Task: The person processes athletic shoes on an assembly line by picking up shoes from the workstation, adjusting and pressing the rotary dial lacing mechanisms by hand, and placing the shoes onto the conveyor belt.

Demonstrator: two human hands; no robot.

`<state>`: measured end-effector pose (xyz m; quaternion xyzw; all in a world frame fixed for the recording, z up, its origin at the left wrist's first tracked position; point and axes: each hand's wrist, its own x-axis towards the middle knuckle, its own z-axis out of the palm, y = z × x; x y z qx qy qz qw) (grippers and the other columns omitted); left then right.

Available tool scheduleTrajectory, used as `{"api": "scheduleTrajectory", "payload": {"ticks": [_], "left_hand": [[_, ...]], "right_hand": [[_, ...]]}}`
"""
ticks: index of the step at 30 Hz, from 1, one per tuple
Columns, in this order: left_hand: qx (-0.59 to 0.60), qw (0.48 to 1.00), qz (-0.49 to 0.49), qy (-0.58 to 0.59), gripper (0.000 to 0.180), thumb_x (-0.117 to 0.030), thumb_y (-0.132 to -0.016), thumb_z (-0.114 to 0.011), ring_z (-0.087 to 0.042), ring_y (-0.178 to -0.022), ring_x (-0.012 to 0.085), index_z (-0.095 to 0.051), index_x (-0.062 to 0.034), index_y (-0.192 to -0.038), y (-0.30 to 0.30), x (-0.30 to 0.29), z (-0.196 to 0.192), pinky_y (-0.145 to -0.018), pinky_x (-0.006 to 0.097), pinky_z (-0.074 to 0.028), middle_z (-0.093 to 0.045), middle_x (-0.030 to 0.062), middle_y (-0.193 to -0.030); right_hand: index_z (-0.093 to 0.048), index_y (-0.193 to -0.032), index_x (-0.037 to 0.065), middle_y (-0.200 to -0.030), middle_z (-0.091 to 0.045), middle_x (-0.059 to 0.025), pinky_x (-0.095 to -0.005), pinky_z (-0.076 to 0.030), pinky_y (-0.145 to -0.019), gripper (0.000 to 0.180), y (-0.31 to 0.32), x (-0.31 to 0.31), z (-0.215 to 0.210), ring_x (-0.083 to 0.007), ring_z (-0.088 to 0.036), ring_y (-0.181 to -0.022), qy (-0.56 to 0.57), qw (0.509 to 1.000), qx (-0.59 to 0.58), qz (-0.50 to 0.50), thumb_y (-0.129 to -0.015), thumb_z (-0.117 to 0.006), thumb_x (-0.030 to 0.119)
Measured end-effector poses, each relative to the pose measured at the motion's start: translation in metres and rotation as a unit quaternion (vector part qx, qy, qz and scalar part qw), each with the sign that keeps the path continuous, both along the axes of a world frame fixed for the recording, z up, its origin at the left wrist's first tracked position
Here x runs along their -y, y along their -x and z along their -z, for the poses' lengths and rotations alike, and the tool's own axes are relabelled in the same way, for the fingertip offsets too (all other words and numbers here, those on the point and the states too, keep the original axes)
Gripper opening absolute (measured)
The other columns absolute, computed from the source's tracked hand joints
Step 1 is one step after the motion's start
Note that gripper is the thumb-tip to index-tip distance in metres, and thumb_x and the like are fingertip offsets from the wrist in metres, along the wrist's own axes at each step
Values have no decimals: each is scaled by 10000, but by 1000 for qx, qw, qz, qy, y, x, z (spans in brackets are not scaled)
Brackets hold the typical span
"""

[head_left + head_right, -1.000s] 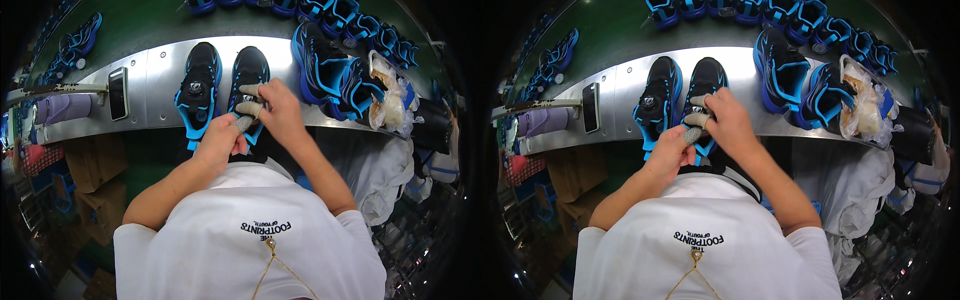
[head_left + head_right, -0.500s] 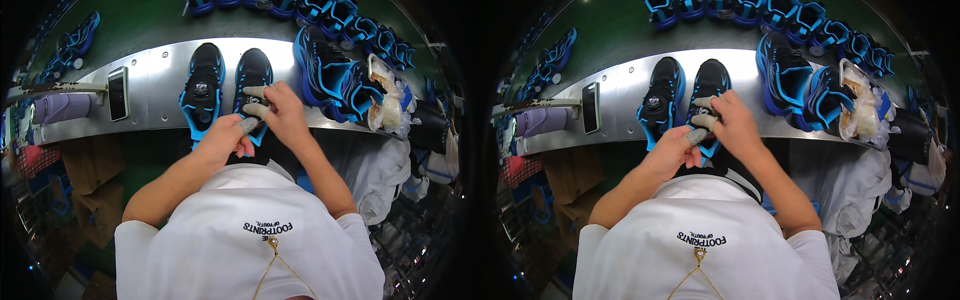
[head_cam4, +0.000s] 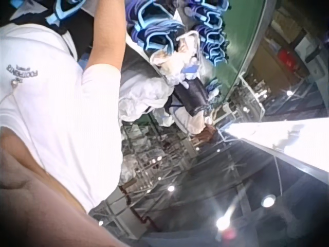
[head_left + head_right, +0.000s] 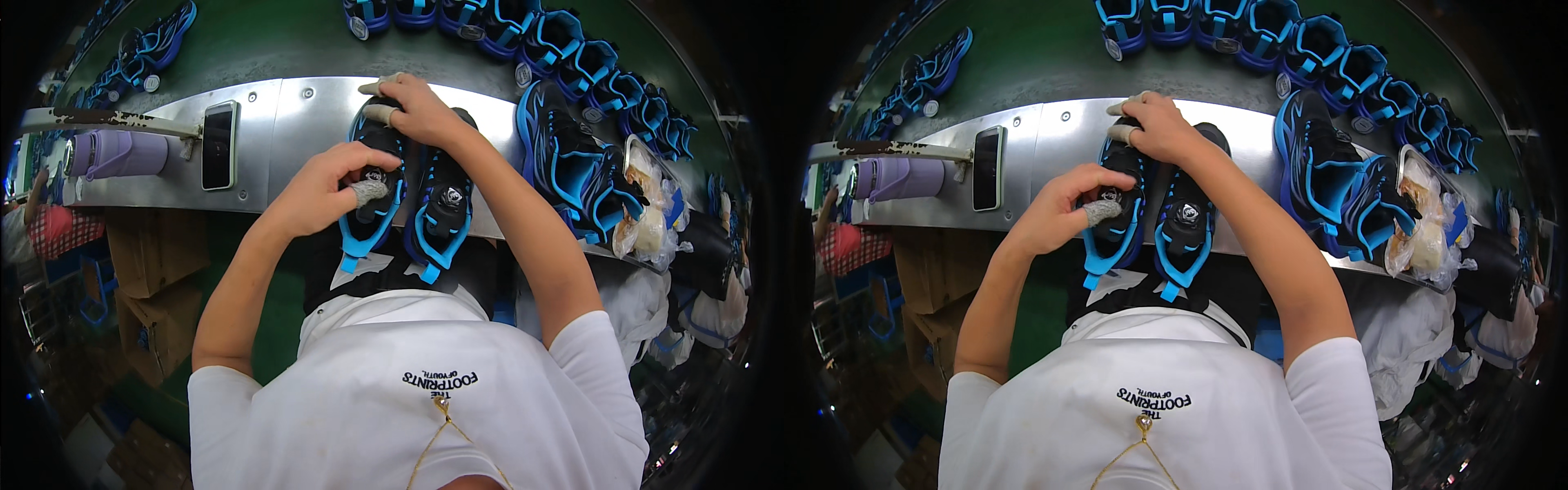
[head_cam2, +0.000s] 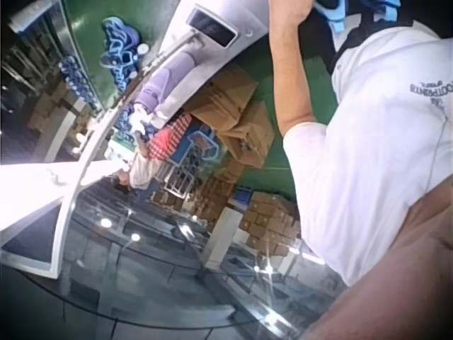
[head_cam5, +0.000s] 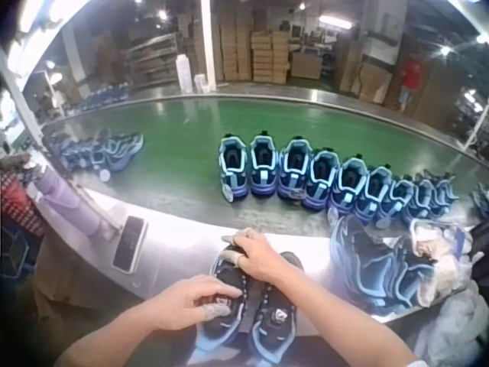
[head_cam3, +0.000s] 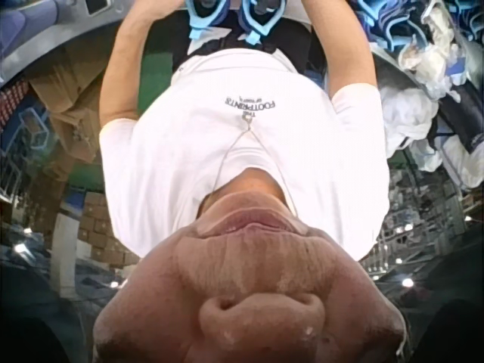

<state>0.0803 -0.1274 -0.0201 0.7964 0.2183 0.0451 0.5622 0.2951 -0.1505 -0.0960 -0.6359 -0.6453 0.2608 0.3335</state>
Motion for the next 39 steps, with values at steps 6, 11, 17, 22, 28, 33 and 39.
{"api": "scheduleTrajectory", "payload": {"ticks": [6, 11, 17, 22, 28, 33, 39], "left_hand": [[-18, 987, -44, -153, 354, -62, -803, -693, -481, -797, 142, -645, -82, -1153, -9, 3, -2, -721, 258, -411, -569, 21, -950], [20, 998, -13, -59, 313, -97, -788, -726, -452, -777, 148, -647, -52, -1087, -5, 2, -6, -728, 261, -401, -526, 19, -921], [7, 995, 18, 97, 399, -92, -803, -709, -464, -809, 136, -594, -59, -1184, -1, -10, 4, -766, 249, -404, -533, 10, -958], [35, 985, -28, -164, 384, -98, -777, -718, -478, -825, 136, -616, -64, -1146, -9, 6, -4, -777, 247, -406, -542, 19, -923], [22, 998, 11, 59, 344, -113, -777, -727, -488, -904, 141, -636, -59, -1104, -1, -5, -2, -830, 262, -406, -574, 9, -926], [34, 993, -68, -91, 373, -137, -759, -758, -496, -919, 155, -613, -47, -1091, -2, 12, -1, -842, 273, -407, -562, 24, -949], [39, 997, -36, 52, 342, -120, -800, -697, -543, -898, 226, -651, -76, -1136, 2, 0, 15, -856, 328, -440, -597, 42, -940]], "right_hand": [[-642, -1239, 129, -1173, -577, -185, -383, -407, -1011, 369, 7, -24, 18, -327, -501, -1176, 22, 999, -28, -40, -922, -611, 315], [-648, -1233, 141, -1234, -542, -185, -382, -401, -1028, 365, 7, -25, 21, -332, -490, -1209, 24, 999, -22, -44, -918, -614, 322], [-665, -1211, 158, -1257, -522, -196, -392, -400, -1041, 357, 12, -26, 16, -340, -484, -1227, 31, 998, -45, -38, -894, -645, 320], [-682, -1185, 153, -1250, -526, -194, -390, -407, -1038, 354, 9, -26, 24, -339, -493, -1220, 14, 999, -40, -23, -872, -673, 319], [-690, -1168, 125, -1285, -516, -215, -391, -406, -1050, 417, 11, -27, 20, -349, -488, -1236, 30, 997, -57, -31, -833, -693, 372], [-687, -1172, 145, -1242, -534, -178, -381, -405, -1042, 360, 14, -25, 23, -316, -496, -1227, 39, 998, -52, -11, -852, -693, 309], [-690, -1163, 140, -1264, -528, -178, -385, -398, -1052, 365, 12, -28, 22, -315, -487, -1245, 37, 998, -55, -23, -841, -706, 311]]}}
